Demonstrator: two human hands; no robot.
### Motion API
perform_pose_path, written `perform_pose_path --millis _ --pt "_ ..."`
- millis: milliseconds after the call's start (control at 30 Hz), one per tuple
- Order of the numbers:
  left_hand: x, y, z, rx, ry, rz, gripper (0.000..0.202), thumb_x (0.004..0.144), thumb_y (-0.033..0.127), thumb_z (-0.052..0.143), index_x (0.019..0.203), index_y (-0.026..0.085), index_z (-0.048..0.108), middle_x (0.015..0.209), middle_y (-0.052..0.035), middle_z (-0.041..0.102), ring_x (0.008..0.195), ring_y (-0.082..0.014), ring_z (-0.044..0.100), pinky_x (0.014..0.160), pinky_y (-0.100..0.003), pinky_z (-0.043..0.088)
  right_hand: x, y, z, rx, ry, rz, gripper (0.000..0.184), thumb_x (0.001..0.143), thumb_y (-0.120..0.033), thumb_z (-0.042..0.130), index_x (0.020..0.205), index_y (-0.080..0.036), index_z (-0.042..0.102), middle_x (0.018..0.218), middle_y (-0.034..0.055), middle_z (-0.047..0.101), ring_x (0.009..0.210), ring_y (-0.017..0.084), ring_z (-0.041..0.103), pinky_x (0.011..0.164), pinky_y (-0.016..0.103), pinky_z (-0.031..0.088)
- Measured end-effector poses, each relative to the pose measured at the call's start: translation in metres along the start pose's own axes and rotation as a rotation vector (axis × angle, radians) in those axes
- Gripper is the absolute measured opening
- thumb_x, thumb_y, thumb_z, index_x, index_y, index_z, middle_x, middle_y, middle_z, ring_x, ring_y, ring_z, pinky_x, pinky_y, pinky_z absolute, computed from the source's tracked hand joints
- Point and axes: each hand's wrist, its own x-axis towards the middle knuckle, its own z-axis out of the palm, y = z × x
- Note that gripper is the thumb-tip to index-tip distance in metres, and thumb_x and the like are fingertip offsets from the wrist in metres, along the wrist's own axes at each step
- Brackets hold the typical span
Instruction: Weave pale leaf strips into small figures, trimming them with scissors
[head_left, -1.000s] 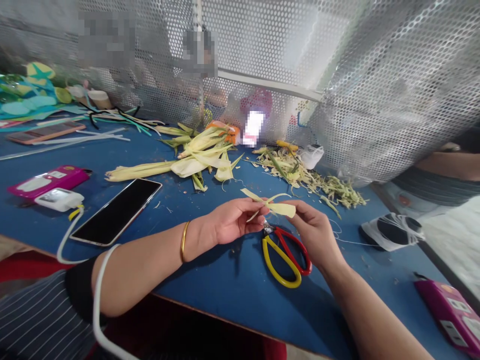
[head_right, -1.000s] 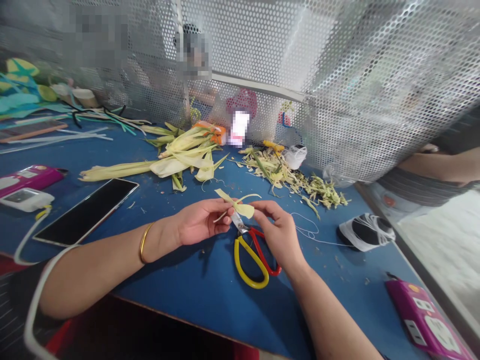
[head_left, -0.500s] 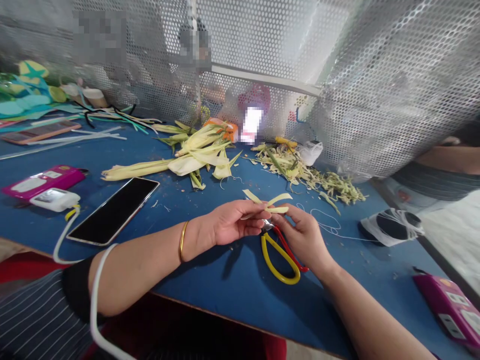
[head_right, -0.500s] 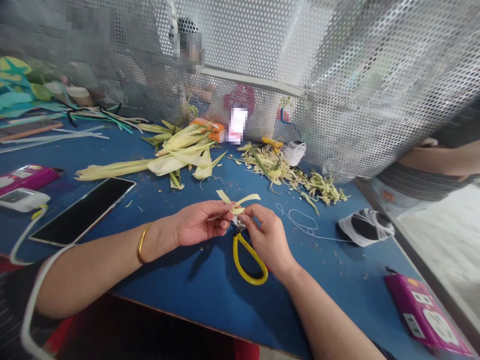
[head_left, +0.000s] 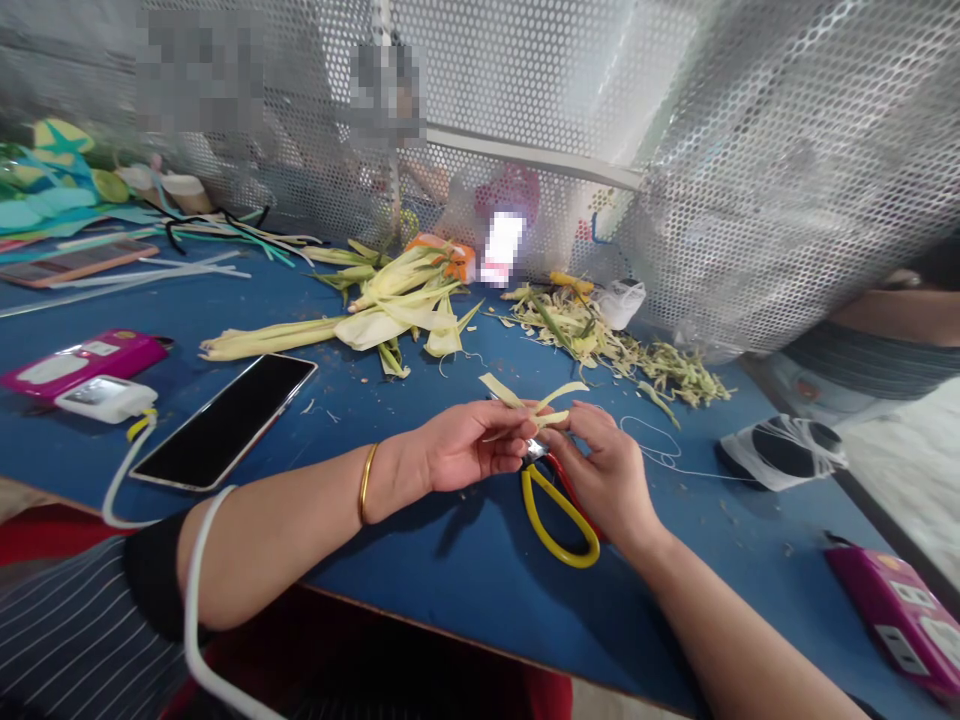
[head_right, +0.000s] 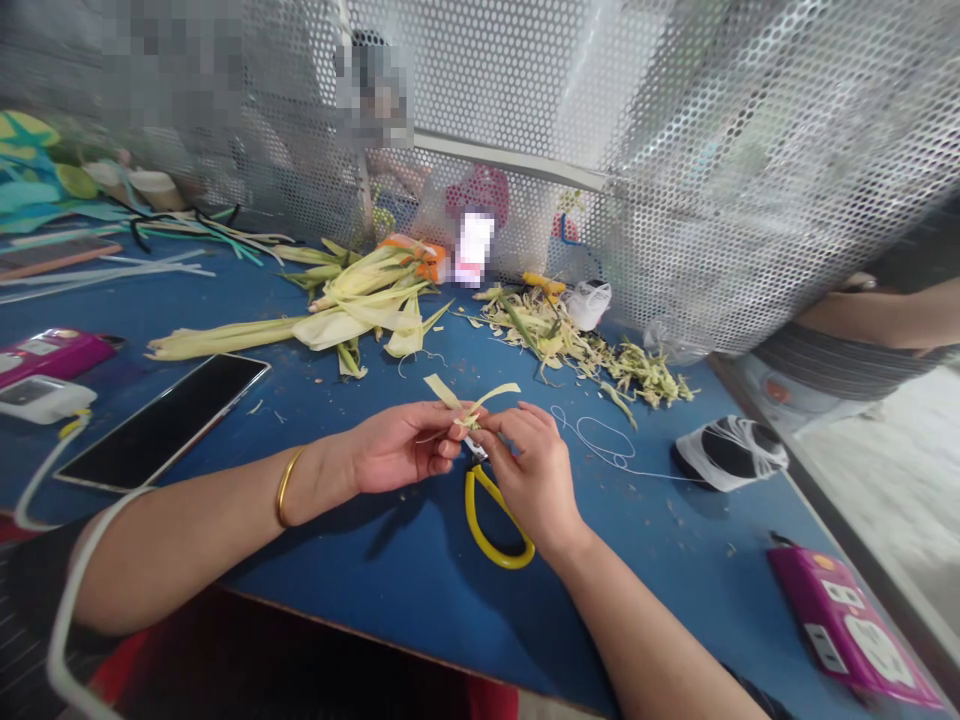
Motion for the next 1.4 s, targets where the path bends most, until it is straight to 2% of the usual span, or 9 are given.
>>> perform_pose_path --millis 200,333,467,633,833,967,1133,1267,1400 --pt "0.003 -0.002 -0.003 0.044 0.01 -0.009 0.016 0.087 0.01 0.061 0.098 0.012 0.071 0.062 -0.0013 0.067 0.047 -0.0088 0.059 0.048 -0.018 0.051 -0.001 0.001 0.001 -0.017 0.022 0.014 0.021 0.088 -0.014 0.05 0.076 -0.023 0.066 0.069 -0.0007 0.068 0.067 0.017 0.06 0.089 0.04 0.044" --pt "0.003 -0.004 -0.003 0.129 -0.027 0.062 0.019 0.089 0.022 0.062 0.101 0.012 0.072 0.069 -0.0054 0.071 0.052 -0.0115 0.063 0.051 -0.021 0.053 -0.001 0.002 0.003 0.136 -0.028 0.135 0.028 0.089 -0.022 0.051 0.062 -0.021 0.059 0.06 -0.0011 0.059 0.059 0.015 0.051 0.067 0.03 0.044" --pt "0.003 -0.006 -0.003 0.238 -0.117 0.175 0.022 0.09 0.023 0.06 0.103 0.01 0.073 0.081 -0.0109 0.075 0.06 -0.0143 0.068 0.058 -0.022 0.054 0.0 0.0 0.001 0.289 -0.062 0.311 0.021 0.085 -0.021 0.051 0.068 -0.02 0.063 0.065 -0.0011 0.062 0.063 0.014 0.053 0.061 0.026 0.041" --pt "0.003 -0.007 -0.004 0.249 -0.122 0.212 0.019 0.086 0.018 0.064 0.102 0.012 0.073 0.082 -0.0112 0.076 0.058 -0.0139 0.067 0.057 -0.024 0.054 0.001 -0.005 -0.002 0.452 -0.066 0.425 0.013 0.08 -0.023 0.058 0.084 -0.02 0.07 0.078 -0.0014 0.07 0.071 0.014 0.058 0.065 0.024 0.044" --pt "-0.002 -0.009 0.003 0.339 -0.054 0.257 0.017 0.083 0.02 0.069 0.097 0.01 0.072 0.084 -0.0129 0.076 0.06 -0.0151 0.069 0.061 -0.025 0.053 0.005 -0.005 -0.002 0.474 -0.084 0.457 0.014 0.077 -0.03 0.063 0.078 -0.019 0.071 0.075 0.0005 0.07 0.069 0.016 0.06 0.064 0.026 0.046" --pt "-0.004 -0.007 0.007 0.366 0.024 0.359 0.021 0.085 0.024 0.067 0.101 0.012 0.071 0.089 -0.013 0.077 0.062 -0.0162 0.07 0.062 -0.025 0.051 0.008 0.002 -0.009 0.415 0.024 0.462 0.025 0.084 -0.04 0.062 0.09 -0.02 0.075 0.094 0.0056 0.075 0.088 0.021 0.066 0.08 0.033 0.049" --pt "-0.004 -0.003 0.009 0.364 0.084 0.391 0.02 0.089 0.02 0.06 0.104 0.01 0.069 0.084 -0.0119 0.076 0.065 -0.0166 0.071 0.063 -0.025 0.052 0.007 0.01 -0.012 0.694 0.052 0.584 0.05 0.09 -0.06 0.049 0.085 -0.017 0.073 0.079 0.0088 0.074 0.074 0.022 0.067 0.073 0.037 0.052" --pt "-0.002 -0.006 0.011 0.418 0.179 0.417 0.016 0.084 0.014 0.065 0.099 0.012 0.068 0.077 -0.009 0.075 0.061 -0.016 0.069 0.058 -0.024 0.05 0.005 0.006 -0.009 0.465 0.014 0.555 0.029 0.079 -0.046 0.07 0.074 -0.018 0.07 0.062 0.001 0.066 0.059 0.016 0.057 0.061 0.028 0.046" --pt "0.002 -0.01 0.01 0.436 0.234 0.421 0.009 0.085 0.014 0.064 0.092 0.012 0.069 0.071 -0.0075 0.073 0.058 -0.0161 0.068 0.058 -0.026 0.052 0.003 0.005 -0.008 0.252 0.015 0.502 0.027 0.085 -0.039 0.063 0.068 -0.019 0.067 0.059 -0.0006 0.064 0.058 0.015 0.055 0.061 0.028 0.043"
